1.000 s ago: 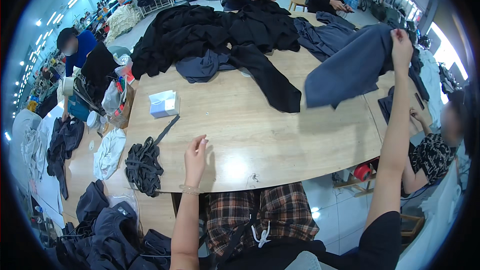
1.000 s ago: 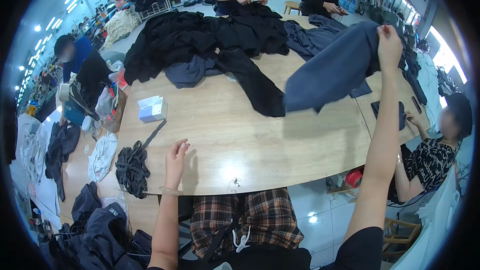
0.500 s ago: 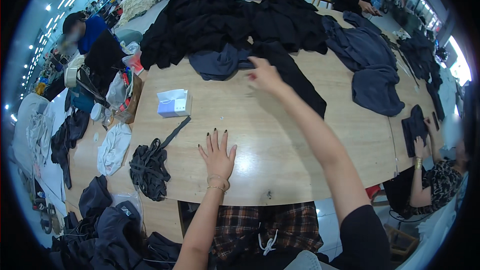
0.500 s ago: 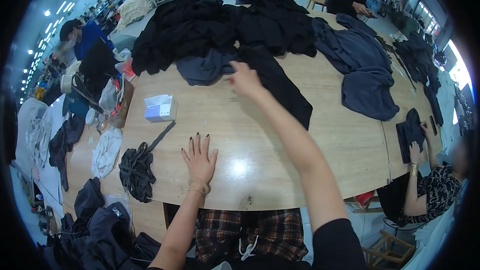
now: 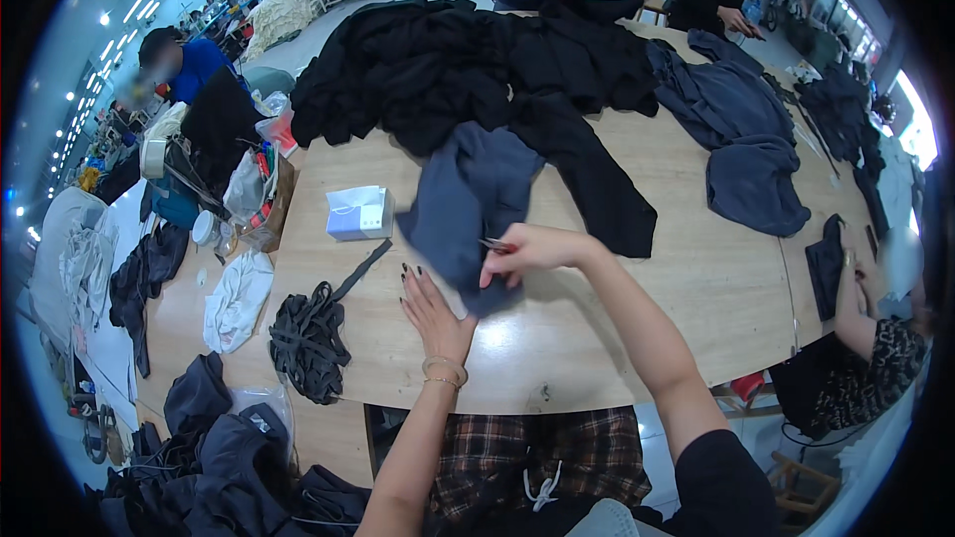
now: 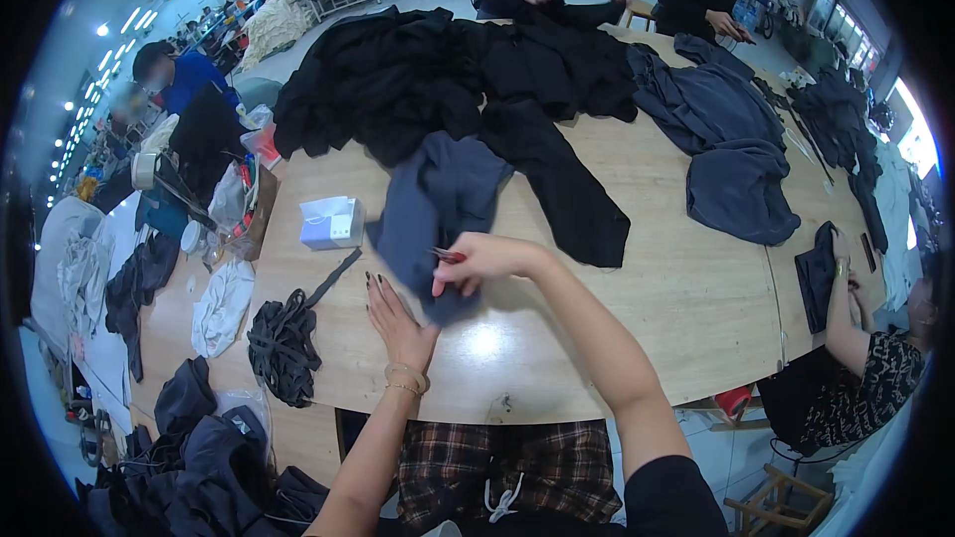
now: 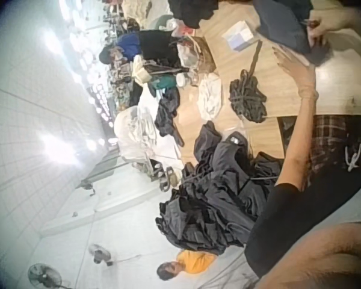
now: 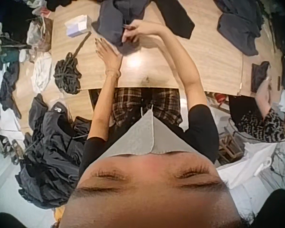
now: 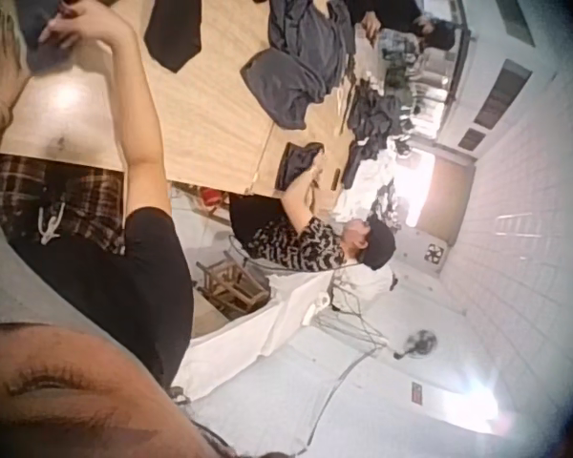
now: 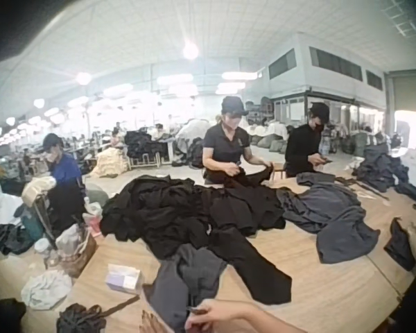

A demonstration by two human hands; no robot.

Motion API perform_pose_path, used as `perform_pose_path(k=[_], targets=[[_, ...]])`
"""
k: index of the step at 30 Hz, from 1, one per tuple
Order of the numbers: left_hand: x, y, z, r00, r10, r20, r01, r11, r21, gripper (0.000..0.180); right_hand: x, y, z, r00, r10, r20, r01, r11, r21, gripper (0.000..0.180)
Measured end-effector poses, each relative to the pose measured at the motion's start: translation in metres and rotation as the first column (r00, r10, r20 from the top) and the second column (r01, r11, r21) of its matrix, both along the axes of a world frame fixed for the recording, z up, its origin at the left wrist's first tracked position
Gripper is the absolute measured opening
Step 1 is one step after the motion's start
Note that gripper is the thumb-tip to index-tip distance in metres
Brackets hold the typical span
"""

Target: The person uses a small red utility knife to trim loose threads and excess fabric from the waistband and seams of a pair of dark grey sweatpants. The person repeatedly inspects the garment, pulls at threads, and cuts them with the blade while working at a wooden table in a garment workshop.

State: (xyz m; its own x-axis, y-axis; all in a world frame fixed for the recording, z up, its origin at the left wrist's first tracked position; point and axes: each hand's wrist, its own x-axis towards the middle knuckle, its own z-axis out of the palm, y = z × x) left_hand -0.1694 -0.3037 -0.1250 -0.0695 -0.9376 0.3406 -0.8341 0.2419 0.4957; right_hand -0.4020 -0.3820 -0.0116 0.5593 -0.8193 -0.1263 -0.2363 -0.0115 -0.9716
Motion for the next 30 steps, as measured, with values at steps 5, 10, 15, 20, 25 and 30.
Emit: perform_pose_path(k=[5,10,15,20,25,30], targets=[[-0.012,0.003,0.015,0.937,-0.336,0.092,0.331,0.941,0.066,0.069,-0.052,-0.019,-0.043,0.831,-0.530,-0.171,0.422,0.800,-0.426,0.023],[-0.006,0.000,0.012,0.931,-0.361,0.054,0.355,0.930,0.100,0.064,-0.048,-0.041,-0.109,0.683,-0.697,-0.219,0.581,0.700,-0.417,0.026],[-0.004,0.002,0.010,0.936,-0.344,0.073,0.339,0.938,0.075,0.064,-0.095,-0.084,-0.023,0.485,-0.692,0.534,0.664,0.689,0.290,0.040],[0.003,0.004,0.009,0.940,-0.328,0.088,0.324,0.944,0.063,0.063,-0.108,-0.093,0.111,0.279,-0.471,0.837,0.770,0.630,0.097,0.028],[-0.019,0.004,0.004,0.922,-0.379,0.073,0.382,0.924,-0.031,0.066,-0.166,-0.061,0.101,0.715,-0.548,-0.433,0.207,0.759,-0.618,0.024],[-0.002,0.080,0.034,0.844,-0.537,0.020,0.512,0.815,0.270,0.086,-0.066,0.068,0.003,0.758,-0.480,-0.443,0.414,0.878,-0.243,0.027]])
